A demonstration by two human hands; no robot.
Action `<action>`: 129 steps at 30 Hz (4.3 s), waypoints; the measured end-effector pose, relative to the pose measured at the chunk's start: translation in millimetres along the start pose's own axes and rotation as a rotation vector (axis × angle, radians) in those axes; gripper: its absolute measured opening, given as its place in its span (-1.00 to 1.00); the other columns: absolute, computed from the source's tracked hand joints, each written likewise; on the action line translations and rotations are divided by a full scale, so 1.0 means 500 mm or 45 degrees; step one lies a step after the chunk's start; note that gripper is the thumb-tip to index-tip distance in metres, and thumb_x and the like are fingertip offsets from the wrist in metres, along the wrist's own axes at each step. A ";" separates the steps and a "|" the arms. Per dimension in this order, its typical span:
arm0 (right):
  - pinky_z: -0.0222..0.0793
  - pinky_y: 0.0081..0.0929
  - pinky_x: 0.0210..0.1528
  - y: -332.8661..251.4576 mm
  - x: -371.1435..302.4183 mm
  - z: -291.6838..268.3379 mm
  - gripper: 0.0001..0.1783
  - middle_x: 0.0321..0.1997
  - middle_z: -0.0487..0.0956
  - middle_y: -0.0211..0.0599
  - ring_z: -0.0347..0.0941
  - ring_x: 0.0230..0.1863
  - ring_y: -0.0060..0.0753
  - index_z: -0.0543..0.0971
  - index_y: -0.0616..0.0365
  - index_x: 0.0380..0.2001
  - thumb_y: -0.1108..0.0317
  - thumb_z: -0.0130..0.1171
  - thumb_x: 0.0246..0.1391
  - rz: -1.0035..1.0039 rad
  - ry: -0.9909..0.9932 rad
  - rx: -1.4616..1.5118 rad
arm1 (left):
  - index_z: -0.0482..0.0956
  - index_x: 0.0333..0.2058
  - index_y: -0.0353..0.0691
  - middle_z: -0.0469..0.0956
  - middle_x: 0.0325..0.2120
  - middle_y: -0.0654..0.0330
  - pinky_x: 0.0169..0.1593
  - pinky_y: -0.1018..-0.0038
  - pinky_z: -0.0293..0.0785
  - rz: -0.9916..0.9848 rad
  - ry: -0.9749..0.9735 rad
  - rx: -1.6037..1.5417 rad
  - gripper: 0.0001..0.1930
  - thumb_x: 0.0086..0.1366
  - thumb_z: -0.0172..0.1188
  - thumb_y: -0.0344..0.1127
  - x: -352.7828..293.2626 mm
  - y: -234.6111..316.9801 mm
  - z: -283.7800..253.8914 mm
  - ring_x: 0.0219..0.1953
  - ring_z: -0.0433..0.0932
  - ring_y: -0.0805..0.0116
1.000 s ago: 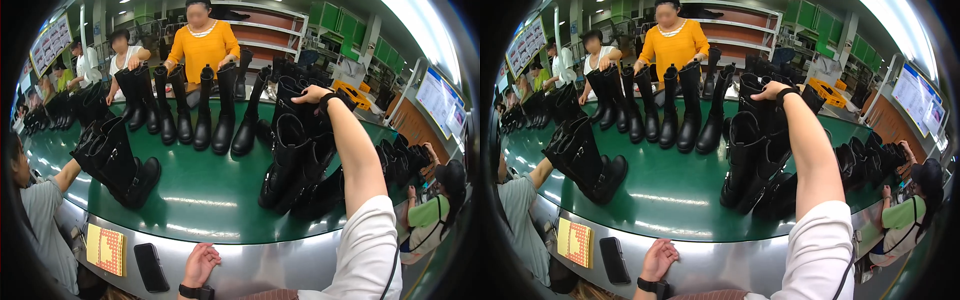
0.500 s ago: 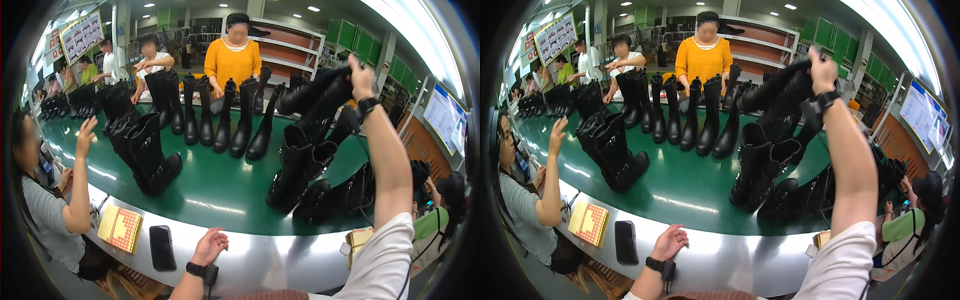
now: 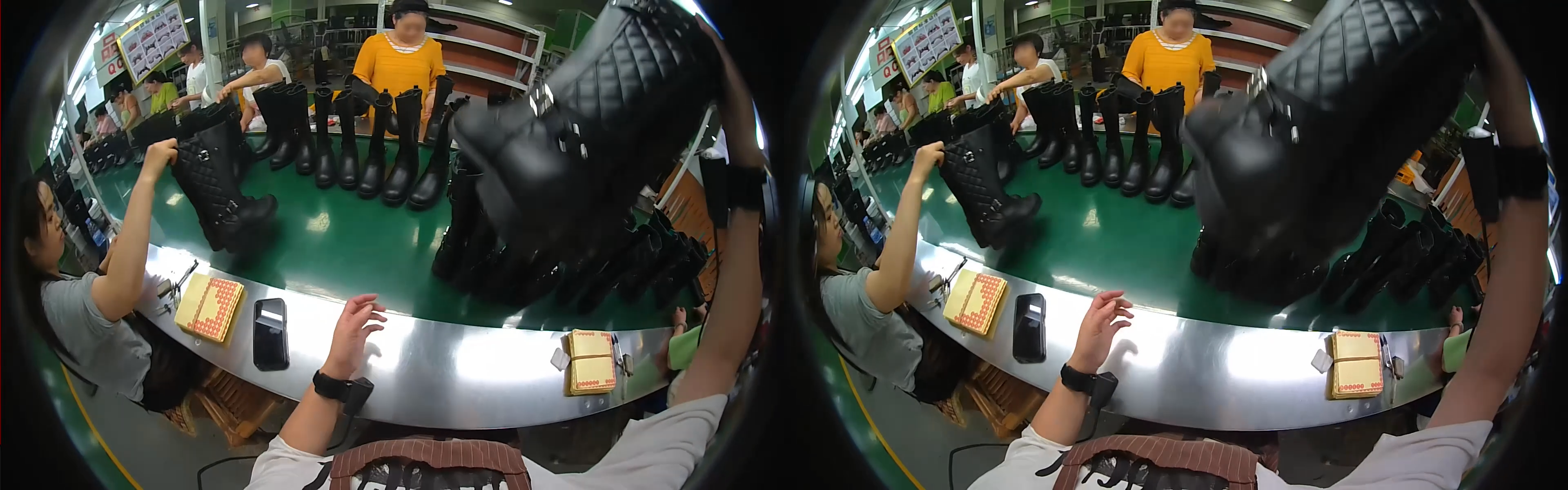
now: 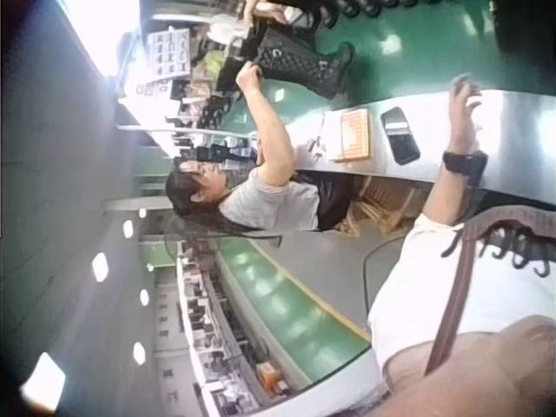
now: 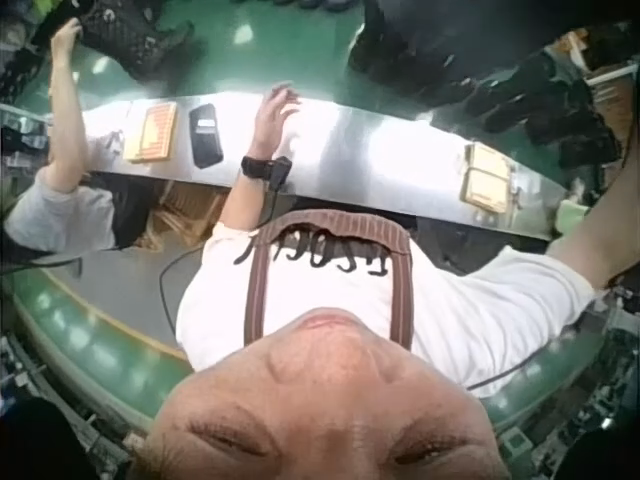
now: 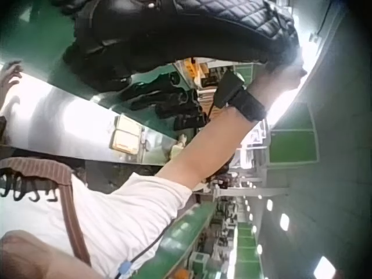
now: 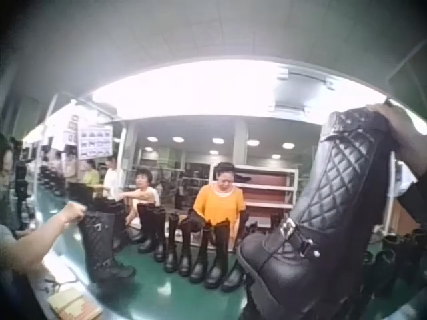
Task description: Checking the quality of black leather boots on a factory production line.
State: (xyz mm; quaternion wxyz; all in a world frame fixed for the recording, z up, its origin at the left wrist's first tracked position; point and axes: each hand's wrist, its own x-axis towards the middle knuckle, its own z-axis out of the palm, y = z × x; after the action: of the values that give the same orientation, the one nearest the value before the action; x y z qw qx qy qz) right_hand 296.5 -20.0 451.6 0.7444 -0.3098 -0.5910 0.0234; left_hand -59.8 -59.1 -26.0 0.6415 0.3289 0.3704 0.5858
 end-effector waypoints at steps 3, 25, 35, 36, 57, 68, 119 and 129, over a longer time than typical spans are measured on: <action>0.47 -0.50 -0.24 0.020 -0.079 -0.014 -0.72 -0.19 0.59 -0.17 0.54 -0.24 -0.37 0.51 0.33 -0.14 0.40 0.07 0.10 -0.097 -0.163 -0.435 | 0.29 0.09 -0.22 0.45 -0.11 0.13 0.07 0.31 0.32 0.415 -0.145 0.140 -0.61 0.31 0.01 -0.30 -0.079 0.052 0.092 -0.02 0.41 0.31; 0.37 -0.31 0.02 0.052 -0.694 -0.326 0.17 0.20 0.22 0.00 0.25 0.12 -0.21 0.14 0.29 0.21 -0.19 0.48 -0.34 -0.119 -0.005 -0.448 | 0.38 0.05 -0.36 0.46 -0.02 0.00 0.15 0.36 0.31 0.681 -0.283 0.989 -0.46 0.04 0.28 -0.51 -0.185 -0.104 0.225 0.04 0.46 0.20; 0.22 -0.30 0.19 0.240 -0.962 -0.258 -0.25 0.08 0.49 -0.10 0.40 0.11 -0.16 0.45 0.27 0.05 0.22 0.50 -0.24 0.986 -0.917 -0.154 | 0.52 -0.08 -0.38 0.58 -0.14 0.04 0.02 0.47 0.41 0.738 -0.146 1.002 -0.61 0.06 0.29 -0.51 -0.175 -0.060 0.173 -0.10 0.56 0.28; 0.28 -0.30 0.14 0.241 -0.966 -0.252 -0.42 -0.01 0.56 -0.11 0.46 0.03 -0.15 0.54 0.25 -0.07 0.23 0.46 -0.19 0.924 -0.852 -0.211 | 0.51 -0.03 -0.37 0.56 -0.09 0.07 0.05 0.45 0.40 0.709 -0.155 0.999 -0.56 0.07 0.32 -0.49 -0.185 -0.065 0.170 -0.07 0.54 0.29; 0.34 -0.41 0.15 0.232 -0.997 -0.261 -0.54 0.04 0.52 -0.28 0.45 0.04 -0.34 0.47 0.24 0.03 0.43 0.24 0.01 1.677 -0.216 0.521 | 0.44 0.03 -0.30 0.52 -0.06 0.16 0.09 0.37 0.44 -0.024 0.051 0.084 -0.59 0.17 0.20 -0.56 -0.203 -0.122 0.151 -0.03 0.52 0.33; 0.25 -0.26 0.23 0.213 -0.998 -0.246 -0.45 0.09 0.51 -0.24 0.41 0.14 -0.28 0.46 0.26 0.04 0.10 0.18 0.07 1.641 -0.096 1.091 | 0.36 0.12 -0.24 0.45 0.05 0.14 0.21 0.21 0.28 -0.267 -0.314 -0.377 -0.51 0.27 0.16 -0.17 -0.186 -0.150 0.221 0.10 0.42 0.24; 0.24 -0.18 0.23 0.256 -1.064 -0.217 -0.55 0.14 0.47 -0.25 0.38 0.14 -0.30 0.42 0.23 0.10 0.25 0.10 0.18 2.087 -0.102 1.158 | 0.34 0.15 -0.20 0.42 0.10 0.14 0.28 0.14 0.17 -0.436 -0.100 -0.418 -0.36 0.22 0.21 0.07 -0.194 -0.248 0.147 0.15 0.37 0.19; 0.45 -0.55 -0.20 0.193 -0.945 -0.321 -0.68 -0.34 0.66 -0.28 0.56 -0.30 -0.50 0.64 0.20 -0.33 0.12 0.22 0.11 1.257 -1.438 0.106 | 0.32 0.18 -0.11 0.37 0.15 0.21 0.24 0.10 0.17 -0.498 -0.167 -0.323 -0.35 0.25 0.12 0.17 -0.177 -0.249 0.126 0.18 0.31 0.21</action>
State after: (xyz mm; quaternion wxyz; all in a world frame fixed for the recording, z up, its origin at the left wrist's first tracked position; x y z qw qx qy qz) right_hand 330.2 -201.0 -22.0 0.2421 -0.4513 -0.6741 0.5322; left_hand 54.3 -158.7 -92.4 0.8016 0.2050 0.3081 0.4696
